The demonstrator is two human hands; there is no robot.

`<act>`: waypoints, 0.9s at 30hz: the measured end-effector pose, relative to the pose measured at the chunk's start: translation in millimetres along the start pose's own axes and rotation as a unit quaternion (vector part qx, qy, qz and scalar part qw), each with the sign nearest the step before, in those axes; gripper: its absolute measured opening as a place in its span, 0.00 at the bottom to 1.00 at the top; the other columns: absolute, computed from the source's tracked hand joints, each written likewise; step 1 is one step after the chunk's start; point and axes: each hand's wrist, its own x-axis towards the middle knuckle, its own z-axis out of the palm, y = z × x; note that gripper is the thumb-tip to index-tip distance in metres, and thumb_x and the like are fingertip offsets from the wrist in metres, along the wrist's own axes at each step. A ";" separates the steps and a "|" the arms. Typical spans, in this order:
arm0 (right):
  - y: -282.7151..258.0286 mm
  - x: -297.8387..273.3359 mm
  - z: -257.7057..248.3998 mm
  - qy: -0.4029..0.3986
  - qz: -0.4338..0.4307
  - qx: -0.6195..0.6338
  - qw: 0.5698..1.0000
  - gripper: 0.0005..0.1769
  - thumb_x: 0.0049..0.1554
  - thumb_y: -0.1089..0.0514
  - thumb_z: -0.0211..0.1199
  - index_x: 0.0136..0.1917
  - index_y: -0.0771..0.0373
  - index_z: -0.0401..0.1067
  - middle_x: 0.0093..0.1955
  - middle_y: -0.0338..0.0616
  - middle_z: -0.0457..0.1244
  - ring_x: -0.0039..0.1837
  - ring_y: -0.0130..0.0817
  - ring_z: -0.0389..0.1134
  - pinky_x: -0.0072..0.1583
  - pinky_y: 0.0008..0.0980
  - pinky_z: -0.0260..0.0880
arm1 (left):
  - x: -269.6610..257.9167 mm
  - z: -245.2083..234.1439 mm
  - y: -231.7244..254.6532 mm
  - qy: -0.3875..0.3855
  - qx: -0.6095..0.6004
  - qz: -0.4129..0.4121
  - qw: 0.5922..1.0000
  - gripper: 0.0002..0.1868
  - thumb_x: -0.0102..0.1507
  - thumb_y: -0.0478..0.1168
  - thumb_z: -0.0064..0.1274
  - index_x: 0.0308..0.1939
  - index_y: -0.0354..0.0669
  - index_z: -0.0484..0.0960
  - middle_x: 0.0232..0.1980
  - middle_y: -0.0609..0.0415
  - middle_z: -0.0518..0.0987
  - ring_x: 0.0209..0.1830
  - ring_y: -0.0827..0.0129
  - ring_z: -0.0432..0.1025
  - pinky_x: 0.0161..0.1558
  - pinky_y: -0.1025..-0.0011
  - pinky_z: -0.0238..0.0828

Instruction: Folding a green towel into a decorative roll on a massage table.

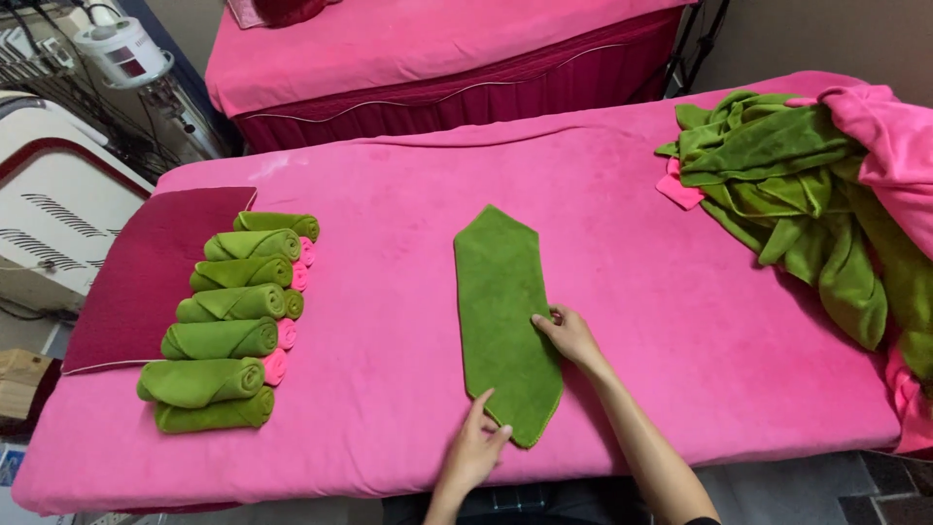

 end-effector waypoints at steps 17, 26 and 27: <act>-13.8 171.6 27.8 0.223 -0.247 -0.042 0.942 0.13 0.67 0.53 0.60 0.54 0.63 0.79 0.48 0.57 0.69 0.57 0.60 0.72 0.59 0.54 0.70 | 396.9 -66.4 147.8 0.088 0.355 0.271 0.890 0.21 0.76 0.43 0.42 0.74 0.54 0.72 0.74 0.45 0.68 0.77 0.43 0.61 0.70 0.36 0.61; -21.5 168.3 29.9 0.247 -0.243 -0.084 0.934 0.18 0.70 0.54 0.56 0.68 0.65 0.73 0.57 0.54 0.71 0.61 0.53 0.72 0.63 0.53 0.64 | 498.4 -71.6 170.1 -0.049 0.414 0.260 0.871 0.08 0.62 0.39 0.65 0.45 0.46 0.88 0.45 0.43 0.85 0.58 0.44 0.77 0.63 0.42 0.71; -17.7 175.3 31.1 0.245 -0.241 -0.084 0.935 0.18 0.70 0.54 0.56 0.68 0.65 0.73 0.57 0.54 0.71 0.61 0.53 0.72 0.63 0.53 0.64 | 495.4 -75.2 171.1 -0.050 0.413 0.258 0.872 0.08 0.62 0.39 0.65 0.45 0.46 0.88 0.45 0.43 0.85 0.58 0.44 0.77 0.63 0.42 0.71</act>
